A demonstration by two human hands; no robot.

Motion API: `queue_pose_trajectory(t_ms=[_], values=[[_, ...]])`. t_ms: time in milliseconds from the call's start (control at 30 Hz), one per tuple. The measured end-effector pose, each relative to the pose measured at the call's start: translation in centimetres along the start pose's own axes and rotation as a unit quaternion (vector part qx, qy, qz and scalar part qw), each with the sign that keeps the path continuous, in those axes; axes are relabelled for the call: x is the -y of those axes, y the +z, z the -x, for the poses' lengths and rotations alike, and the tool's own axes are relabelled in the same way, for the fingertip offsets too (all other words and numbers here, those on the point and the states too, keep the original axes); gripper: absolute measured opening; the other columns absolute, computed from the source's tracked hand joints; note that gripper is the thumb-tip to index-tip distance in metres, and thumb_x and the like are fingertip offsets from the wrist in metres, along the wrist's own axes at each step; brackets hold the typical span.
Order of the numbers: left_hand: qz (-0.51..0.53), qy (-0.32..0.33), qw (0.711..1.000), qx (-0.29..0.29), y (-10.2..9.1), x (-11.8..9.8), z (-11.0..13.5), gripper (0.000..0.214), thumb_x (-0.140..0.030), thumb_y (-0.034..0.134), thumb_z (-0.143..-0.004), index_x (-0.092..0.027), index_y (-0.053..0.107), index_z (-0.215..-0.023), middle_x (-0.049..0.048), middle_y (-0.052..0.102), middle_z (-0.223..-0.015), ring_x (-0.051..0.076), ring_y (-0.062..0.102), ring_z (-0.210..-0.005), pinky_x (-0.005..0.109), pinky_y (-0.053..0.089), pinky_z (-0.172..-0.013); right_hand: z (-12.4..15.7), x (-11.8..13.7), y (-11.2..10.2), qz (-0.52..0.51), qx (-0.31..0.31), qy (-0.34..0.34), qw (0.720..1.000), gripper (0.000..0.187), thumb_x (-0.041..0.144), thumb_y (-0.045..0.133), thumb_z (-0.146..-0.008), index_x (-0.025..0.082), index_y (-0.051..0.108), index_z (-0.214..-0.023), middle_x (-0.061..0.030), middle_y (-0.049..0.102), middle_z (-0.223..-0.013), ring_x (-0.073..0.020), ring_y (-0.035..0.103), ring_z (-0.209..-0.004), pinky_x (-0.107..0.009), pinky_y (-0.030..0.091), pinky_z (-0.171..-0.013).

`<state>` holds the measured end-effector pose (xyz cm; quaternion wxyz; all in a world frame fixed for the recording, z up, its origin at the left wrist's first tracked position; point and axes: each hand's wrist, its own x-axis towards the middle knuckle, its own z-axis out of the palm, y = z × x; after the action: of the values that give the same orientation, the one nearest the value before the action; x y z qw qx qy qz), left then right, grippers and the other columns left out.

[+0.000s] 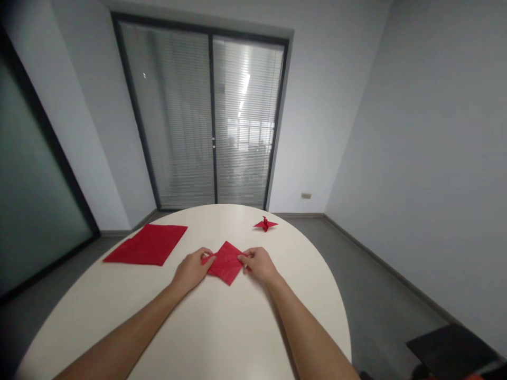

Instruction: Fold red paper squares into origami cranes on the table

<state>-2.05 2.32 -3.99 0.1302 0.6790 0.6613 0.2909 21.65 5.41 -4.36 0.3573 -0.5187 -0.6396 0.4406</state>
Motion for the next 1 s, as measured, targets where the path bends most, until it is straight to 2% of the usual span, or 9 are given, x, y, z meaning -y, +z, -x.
queue_pose_trajectory(t_ms=[133, 267, 433, 500, 600, 700, 800, 900, 1000], values=[[-0.072, 0.027, 0.997, -0.017, -0.6, -0.1, 0.3, 0.025, -0.035, 0.055, -0.093, -0.023, 0.064, -0.113, 0.0073, 0.073, -0.103, 0.025, 0.067, -0.096, 0.033, 0.048, -0.079, 0.0, -0.2, -0.3, 0.033, -0.017, 0.014, 0.999, 0.026, 0.041, 0.072, -0.077, 0.015, 0.073, -0.074, 0.0009, 0.062, -0.046, -0.0113, 0.052, -0.043, -0.022, 0.037, -0.046], [-0.074, 0.126, 0.987, -0.067, -0.8, -0.8, 0.8, 0.027, -0.023, 0.050, -0.093, -0.022, 0.063, -0.117, 0.0080, 0.067, -0.120, 0.024, 0.059, -0.112, 0.036, 0.045, -0.097, -0.2, -0.5, 0.0, 0.046, -0.030, 0.023, 0.998, 0.025, 0.041, 0.071, -0.078, 0.016, 0.073, -0.073, 0.0003, 0.063, -0.047, -0.0126, 0.054, -0.044, -0.023, 0.038, -0.047], [-0.043, 0.195, 0.980, 0.004, 0.1, -1.9, 1.7, 0.033, -0.025, 0.049, -0.094, -0.021, 0.062, -0.124, 0.0070, 0.067, -0.123, 0.024, 0.060, -0.112, 0.037, 0.046, -0.099, 0.3, 0.0, 0.2, 0.131, -0.036, 0.012, 0.991, 0.024, 0.039, 0.067, -0.081, 0.017, 0.071, -0.074, -0.0011, 0.064, -0.052, -0.0145, 0.055, -0.048, -0.026, 0.039, -0.051], [-0.050, 0.195, 0.979, 0.031, 0.5, -1.9, 1.9, 0.034, -0.028, 0.048, -0.094, -0.021, 0.064, -0.124, 0.0075, 0.067, -0.123, 0.025, 0.060, -0.113, 0.038, 0.046, -0.100, 0.8, 0.7, 0.2, 0.202, -0.058, -0.019, 0.977, 0.021, 0.038, 0.067, -0.081, 0.018, 0.072, -0.078, -0.0040, 0.069, -0.066, -0.0175, 0.061, -0.060, -0.028, 0.042, -0.058], [-0.057, 0.200, 0.977, 0.045, 0.7, -1.6, 1.9, 0.032, -0.028, 0.048, -0.094, -0.022, 0.069, -0.118, 0.0073, 0.068, -0.124, 0.024, 0.059, -0.115, 0.037, 0.045, -0.102, 1.5, 1.8, 0.1, 0.299, -0.107, -0.091, 0.944, 0.026, 0.034, 0.069, -0.079, 0.020, 0.073, -0.101, -0.0095, 0.072, -0.102, -0.0244, 0.065, -0.092, -0.033, 0.048, -0.078], [-0.058, 0.208, 0.975, 0.045, 0.8, -1.1, 1.6, 0.033, -0.026, 0.049, -0.093, -0.022, 0.070, -0.118, 0.0068, 0.067, -0.127, 0.024, 0.059, -0.118, 0.038, 0.044, -0.105, 2.0, 2.5, 0.3, 0.321, -0.059, -0.200, 0.924, 0.032, 0.028, 0.066, -0.083, 0.020, 0.072, -0.113, -0.0111, 0.067, -0.121, -0.0267, 0.058, -0.114, -0.037, 0.044, -0.098], [-0.052, 0.218, 0.974, 0.041, 1.0, -0.7, 1.2, 0.032, -0.023, 0.049, -0.094, -0.022, 0.071, -0.117, 0.0059, 0.067, -0.130, 0.023, 0.059, -0.120, 0.038, 0.043, -0.107, 2.3, 2.7, 0.8, 0.306, 0.042, -0.279, 0.909, 0.032, 0.029, 0.062, -0.088, 0.021, 0.072, -0.117, -0.0093, 0.068, -0.122, -0.0261, 0.058, -0.115, -0.038, 0.042, -0.104], [-0.038, 0.224, 0.973, 0.026, 1.1, -0.5, 1.0, 0.030, -0.016, 0.051, -0.091, -0.023, 0.072, -0.112, 0.0044, 0.068, -0.127, 0.021, 0.060, -0.118, 0.036, 0.045, -0.105, 2.6, 2.6, 1.1, 0.305, 0.091, -0.305, 0.898, 0.035, 0.031, 0.061, -0.090, 0.021, 0.070, -0.122, -0.0100, 0.069, -0.123, -0.0271, 0.060, -0.114, -0.039, 0.044, -0.102], [-0.025, 0.228, 0.973, 0.030, 0.9, -0.5, 1.0, 0.028, -0.013, 0.052, -0.090, -0.023, 0.072, -0.106, 0.0031, 0.072, -0.115, 0.020, 0.063, -0.110, 0.033, 0.048, -0.099, 2.7, 2.6, 1.1, 0.301, 0.095, -0.316, 0.895, 0.040, 0.034, 0.067, -0.086, 0.021, 0.070, -0.124, -0.0112, 0.069, -0.124, -0.0286, 0.061, -0.114, -0.040, 0.045, -0.101]])
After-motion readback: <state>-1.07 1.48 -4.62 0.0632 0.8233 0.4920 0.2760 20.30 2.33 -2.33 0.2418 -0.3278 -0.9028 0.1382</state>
